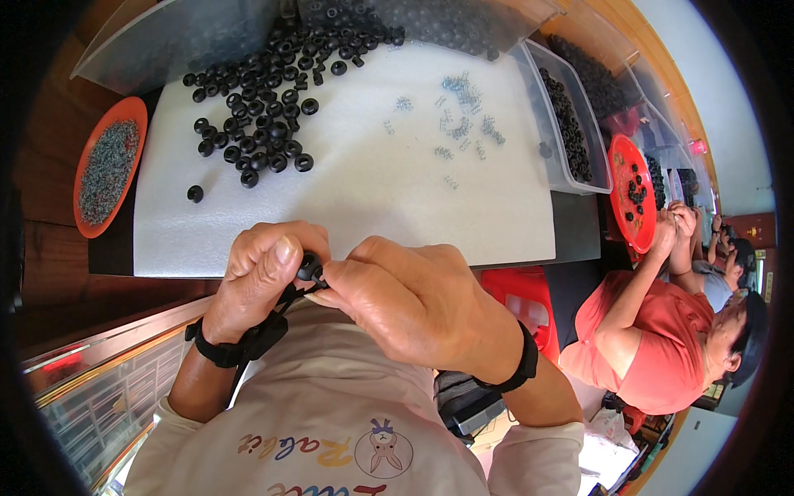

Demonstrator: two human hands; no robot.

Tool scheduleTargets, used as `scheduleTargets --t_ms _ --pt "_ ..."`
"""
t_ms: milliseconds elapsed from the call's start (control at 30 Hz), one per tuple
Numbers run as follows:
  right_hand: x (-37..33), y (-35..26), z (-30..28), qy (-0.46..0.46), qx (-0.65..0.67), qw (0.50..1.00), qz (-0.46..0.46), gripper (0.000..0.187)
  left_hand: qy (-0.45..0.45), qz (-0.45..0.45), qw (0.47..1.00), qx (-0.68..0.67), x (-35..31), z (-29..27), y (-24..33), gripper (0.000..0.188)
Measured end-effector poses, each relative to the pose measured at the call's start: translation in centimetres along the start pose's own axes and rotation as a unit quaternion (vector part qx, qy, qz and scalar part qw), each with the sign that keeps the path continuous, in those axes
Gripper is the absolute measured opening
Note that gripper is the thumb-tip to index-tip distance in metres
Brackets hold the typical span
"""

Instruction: Assembling small black plastic components by inserting metal pins into them.

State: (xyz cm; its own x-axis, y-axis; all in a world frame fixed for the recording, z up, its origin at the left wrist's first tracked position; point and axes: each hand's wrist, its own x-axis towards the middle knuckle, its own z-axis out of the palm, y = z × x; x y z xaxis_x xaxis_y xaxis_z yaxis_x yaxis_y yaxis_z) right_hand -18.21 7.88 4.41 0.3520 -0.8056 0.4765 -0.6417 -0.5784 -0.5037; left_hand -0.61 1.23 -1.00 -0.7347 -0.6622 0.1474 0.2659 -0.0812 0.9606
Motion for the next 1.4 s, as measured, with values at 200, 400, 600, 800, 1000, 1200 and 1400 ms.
scheduleTargets --t_ms 200,400,600,800,1000,1200,1400 --pt "-0.1 0.0 0.2 0.017 -0.022 0.999 -0.025 0.029 -0.002 0.0 1.0 0.018 0.0 -0.1 -0.1 0.046" --pt "0.4 0.4 -0.7 -0.056 0.032 0.998 0.017 0.036 -0.008 0.004 1.0 0.01 0.0 0.0 0.0 0.048" --pt "1.5 0.4 -1.2 -0.105 0.141 0.977 0.12 0.05 -0.034 -0.031 0.999 0.013 -0.2 -0.5 0.3 0.051" --pt "1.3 1.7 -0.5 -0.13 0.184 0.969 0.099 0.046 -0.028 -0.027 0.999 0.013 0.0 -0.5 0.6 0.053" --pt "0.3 0.0 -0.3 -0.051 0.18 0.964 0.188 0.037 -0.026 -0.008 1.0 -0.004 0.1 -0.5 0.6 0.05" --pt "-0.1 0.4 1.0 0.061 0.058 0.996 0.007 0.027 -0.012 -0.011 1.0 -0.021 0.1 -0.5 0.5 0.045" --pt "-0.3 -0.4 0.7 0.063 0.07 0.994 0.056 0.025 0.002 -0.004 0.999 -0.04 -0.1 -0.3 0.3 0.045"
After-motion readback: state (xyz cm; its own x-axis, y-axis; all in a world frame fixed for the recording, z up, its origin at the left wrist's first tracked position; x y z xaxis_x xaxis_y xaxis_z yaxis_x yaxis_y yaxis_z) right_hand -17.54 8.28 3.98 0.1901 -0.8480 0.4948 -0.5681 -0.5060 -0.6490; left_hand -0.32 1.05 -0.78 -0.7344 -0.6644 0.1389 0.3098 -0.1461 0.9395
